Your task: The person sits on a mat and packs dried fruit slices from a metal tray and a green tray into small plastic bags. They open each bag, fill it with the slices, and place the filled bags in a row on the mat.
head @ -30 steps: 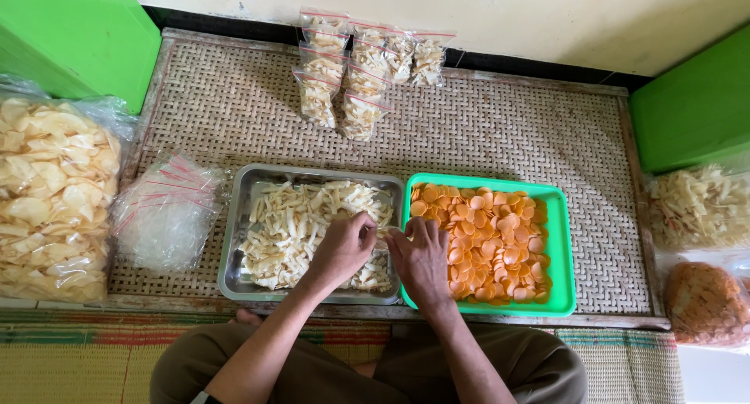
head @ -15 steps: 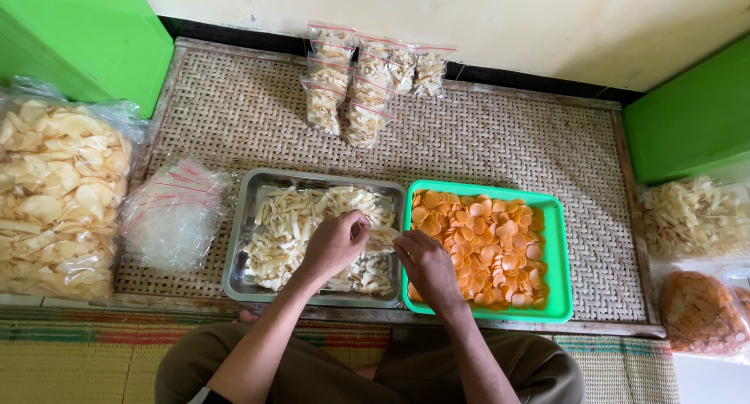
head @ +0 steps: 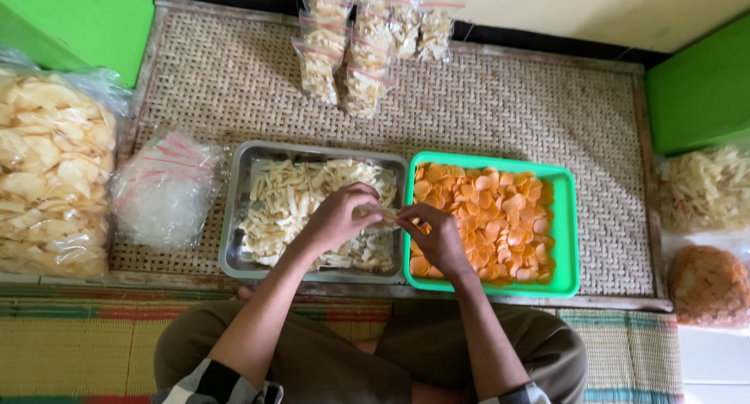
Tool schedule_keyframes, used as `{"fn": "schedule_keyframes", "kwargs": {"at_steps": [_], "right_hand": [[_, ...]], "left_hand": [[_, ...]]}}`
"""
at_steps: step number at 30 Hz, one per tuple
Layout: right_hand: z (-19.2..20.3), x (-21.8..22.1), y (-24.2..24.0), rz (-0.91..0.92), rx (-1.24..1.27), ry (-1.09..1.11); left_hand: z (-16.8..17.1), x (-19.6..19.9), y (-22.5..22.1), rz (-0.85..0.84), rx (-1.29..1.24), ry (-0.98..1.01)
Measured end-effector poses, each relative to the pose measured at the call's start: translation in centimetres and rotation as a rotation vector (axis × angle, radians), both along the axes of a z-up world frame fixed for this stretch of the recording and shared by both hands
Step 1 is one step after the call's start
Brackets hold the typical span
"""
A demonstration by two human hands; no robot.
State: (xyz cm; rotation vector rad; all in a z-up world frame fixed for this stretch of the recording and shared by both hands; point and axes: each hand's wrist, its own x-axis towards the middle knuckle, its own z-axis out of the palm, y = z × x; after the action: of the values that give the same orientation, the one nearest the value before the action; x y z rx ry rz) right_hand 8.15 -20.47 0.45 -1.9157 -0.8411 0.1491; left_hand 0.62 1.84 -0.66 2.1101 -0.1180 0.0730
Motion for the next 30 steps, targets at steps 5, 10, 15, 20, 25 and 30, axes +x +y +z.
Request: {"fn": "schedule_keyframes", "kwargs": {"at_steps": [5,10,15,20,25,30], "right_hand": [[-1.5,0.3,-0.5,-0.053,0.000,0.084],[-2.2,0.3,-0.3,-0.094,0.033,0.090],[-0.8,0.4,0.8,-0.040,-0.046,-0.095],[-0.7,-0.4,1.6,-0.042,-0.047,-0.111],[-1.6,-0.6,2.0,-0.032,0.001,-0.096],[-1.5,-0.6,1.9,-0.035,-0.016,-0.121]], "left_hand": [[1.7,-0.6,-0.5,0.008,-0.150,0.098],[-0.7,-0.3,-0.1,0.076,-0.214,0.101],[-1.6,0.4,-0.3,0.103,-0.203,0.036],[-0.8,0.3,-0.5,0.088,-0.184,0.039],[0.6,0.1,-0.7,0.070,-0.177,0.068],[3.6,-0.3,-0.4,-0.013,-0.183,0.205]]}}
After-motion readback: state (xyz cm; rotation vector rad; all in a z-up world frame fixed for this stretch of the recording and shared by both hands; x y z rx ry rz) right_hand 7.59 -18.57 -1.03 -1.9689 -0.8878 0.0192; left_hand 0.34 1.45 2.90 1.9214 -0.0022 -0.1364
